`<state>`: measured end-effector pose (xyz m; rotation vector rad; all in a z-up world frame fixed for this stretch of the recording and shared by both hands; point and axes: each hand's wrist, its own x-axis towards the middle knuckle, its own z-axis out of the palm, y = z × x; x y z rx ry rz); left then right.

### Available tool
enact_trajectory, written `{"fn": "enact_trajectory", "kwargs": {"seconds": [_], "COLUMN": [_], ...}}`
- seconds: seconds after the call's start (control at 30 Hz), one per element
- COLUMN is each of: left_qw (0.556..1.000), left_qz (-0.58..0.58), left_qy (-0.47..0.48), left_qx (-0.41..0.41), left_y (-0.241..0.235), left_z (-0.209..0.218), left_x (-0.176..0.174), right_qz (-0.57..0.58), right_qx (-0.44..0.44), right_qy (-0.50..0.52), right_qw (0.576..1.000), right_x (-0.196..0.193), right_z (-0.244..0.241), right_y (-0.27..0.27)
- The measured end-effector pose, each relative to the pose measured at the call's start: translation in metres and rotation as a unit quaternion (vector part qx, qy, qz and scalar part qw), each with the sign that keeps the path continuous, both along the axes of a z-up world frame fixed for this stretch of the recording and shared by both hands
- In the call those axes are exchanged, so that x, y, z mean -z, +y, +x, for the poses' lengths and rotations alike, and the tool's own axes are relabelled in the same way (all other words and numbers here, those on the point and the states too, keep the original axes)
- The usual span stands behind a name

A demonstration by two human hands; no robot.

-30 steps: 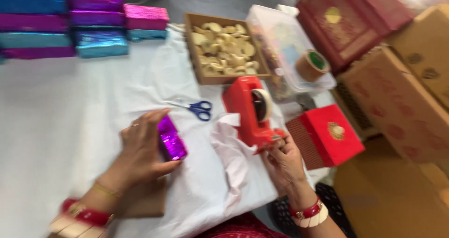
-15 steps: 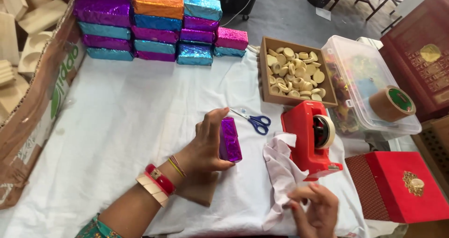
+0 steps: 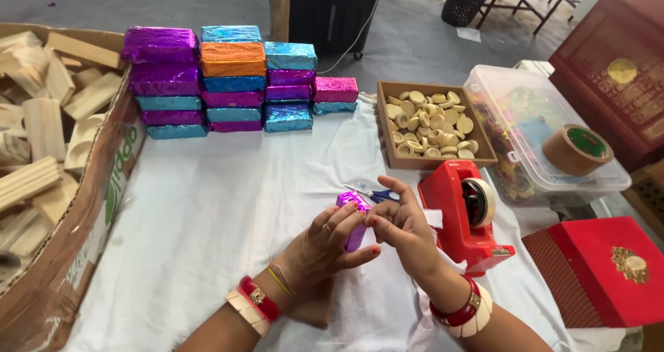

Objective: The person wraps a small rectangular box with shiny purple paper, using a tape dispenser to secure the edges and folds. They smooth the paper and fold the ends to complete the wrapping, then place the finished item on a stack of other wrapped boxes.

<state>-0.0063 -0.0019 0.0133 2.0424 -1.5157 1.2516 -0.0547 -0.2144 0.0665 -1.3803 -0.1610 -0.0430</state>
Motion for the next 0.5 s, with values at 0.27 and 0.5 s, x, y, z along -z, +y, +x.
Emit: {"fn": "enact_trajectory", "kwargs": {"seconds": [0.27, 0.5], "left_qw": [0.999, 0.988], "left_qz": [0.038, 0.144], "left_qy": [-0.026, -0.048], "left_qx": [-0.012, -0.031], "left_y": [-0.006, -0.002], "left_z": [-0.006, -0.011], "left_x": [0.006, -0.006], "right_qz": [0.036, 0.028], "right_qx": [-0.013, -0.028], "right_qy": [0.066, 0.097], "right_qw": [0.997, 0.995], "right_x": [-0.010, -0.007], "right_z": [0.000, 0.003], "right_y": [-0.012, -0.020]}}
